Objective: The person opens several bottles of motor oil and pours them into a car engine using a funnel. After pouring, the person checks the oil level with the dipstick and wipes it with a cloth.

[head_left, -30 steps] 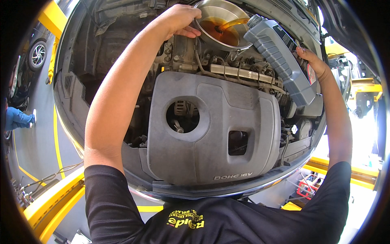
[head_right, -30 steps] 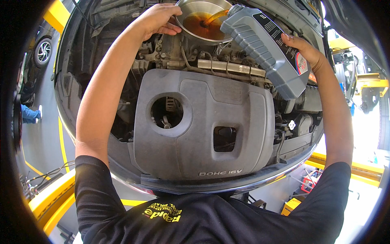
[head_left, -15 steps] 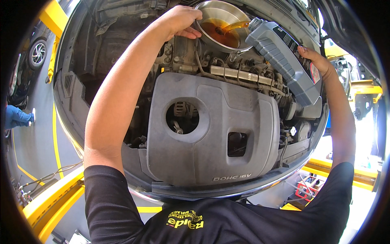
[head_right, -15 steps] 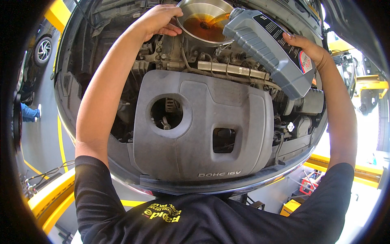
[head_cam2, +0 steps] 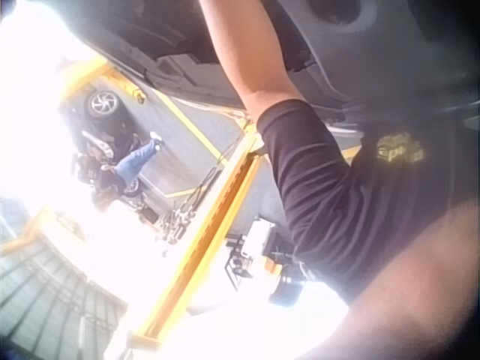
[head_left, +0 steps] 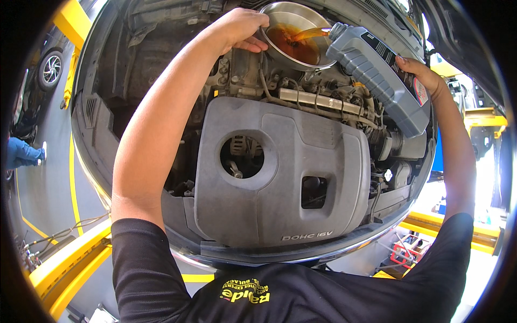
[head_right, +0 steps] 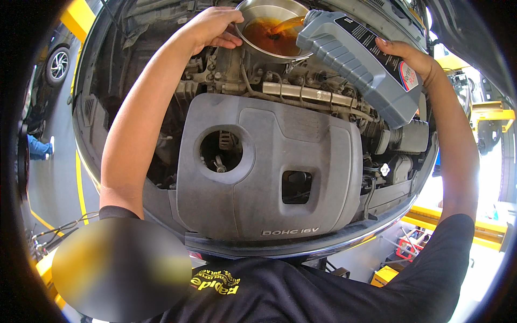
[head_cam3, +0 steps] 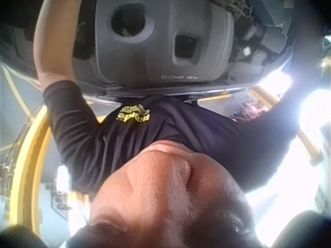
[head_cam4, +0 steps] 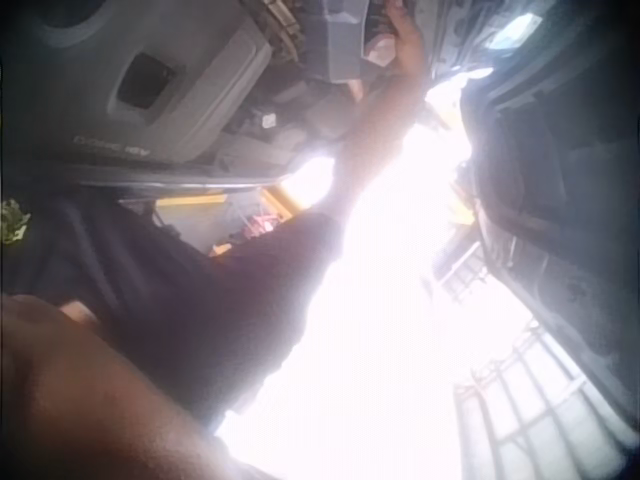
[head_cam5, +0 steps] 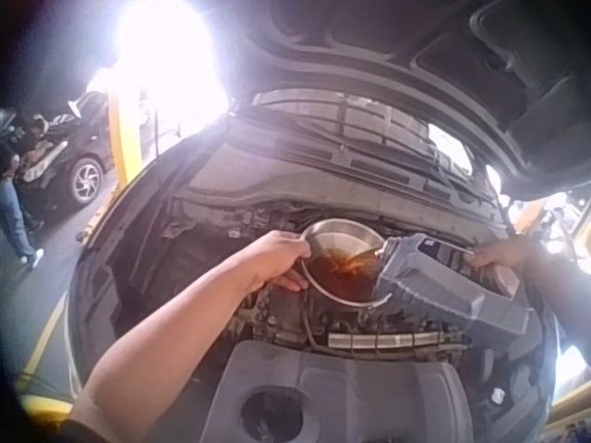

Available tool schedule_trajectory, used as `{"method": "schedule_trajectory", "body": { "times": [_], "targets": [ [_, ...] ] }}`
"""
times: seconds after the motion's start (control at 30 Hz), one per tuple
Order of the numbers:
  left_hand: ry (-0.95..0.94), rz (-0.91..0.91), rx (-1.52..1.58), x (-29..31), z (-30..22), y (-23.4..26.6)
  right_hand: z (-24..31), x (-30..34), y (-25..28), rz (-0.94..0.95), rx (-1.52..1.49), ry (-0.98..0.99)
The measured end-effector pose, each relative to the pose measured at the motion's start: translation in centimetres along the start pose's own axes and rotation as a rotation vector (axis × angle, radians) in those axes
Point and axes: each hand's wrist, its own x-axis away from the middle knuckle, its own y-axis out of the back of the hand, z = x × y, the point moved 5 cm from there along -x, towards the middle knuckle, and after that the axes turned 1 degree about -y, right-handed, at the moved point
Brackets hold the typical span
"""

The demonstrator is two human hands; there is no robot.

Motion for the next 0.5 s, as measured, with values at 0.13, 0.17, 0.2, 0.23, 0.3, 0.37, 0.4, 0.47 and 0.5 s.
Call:
{"method": "schedule_trajectory", "body": {
  "times": [0.13, 0.17, 0.2, 0.23, 0.3, 0.37, 0.4, 0.47, 0.5],
  "targets": [
    [0.01, -0.01, 0.001, -0.2, 0.3, 0.1, 0.8, 0.2, 0.1, 0.049, 0.04, 0.051],
    [0.013, -0.012, -0.003, -0.4, 0.5, 0.1, 1.1, 0.3, 0.1, 0.076, 0.065, 0.059],
    [0.015, -0.014, -0.006, -0.7, 0.7, 0.2, 1.3, 0.4, 0.2, 0.092, 0.071, 0.056],
    [0.015, 0.004, 0.016, -1.0, 0.9, 0.1, 1.5, 0.5, 0.2, 0.107, 0.077, 0.053],
    [0.015, 0.041, 0.061, -1.6, 1.1, 0.0, 1.7, 0.5, 0.2, 0.148, 0.033, 0.033],
    [0.034, 0.049, 0.06, -2.0, 1.4, 0.0, 1.8, 0.3, 0.6, 0.113, 0.069, 0.005],
    [0.044, 0.051, 0.06, -2.1, 1.5, 0.0, 1.8, 0.3, 0.8, 0.106, 0.084, 0.002],
    [0.036, 0.041, 0.058, -2.0, 1.4, 0.0, 2.0, 0.2, 1.3, 0.074, 0.103, 0.037],
    [0.032, 0.036, 0.057, -1.8, 1.3, 0.0, 2.1, 0.1, 1.6, 0.056, 0.115, 0.058]
  ]
}}
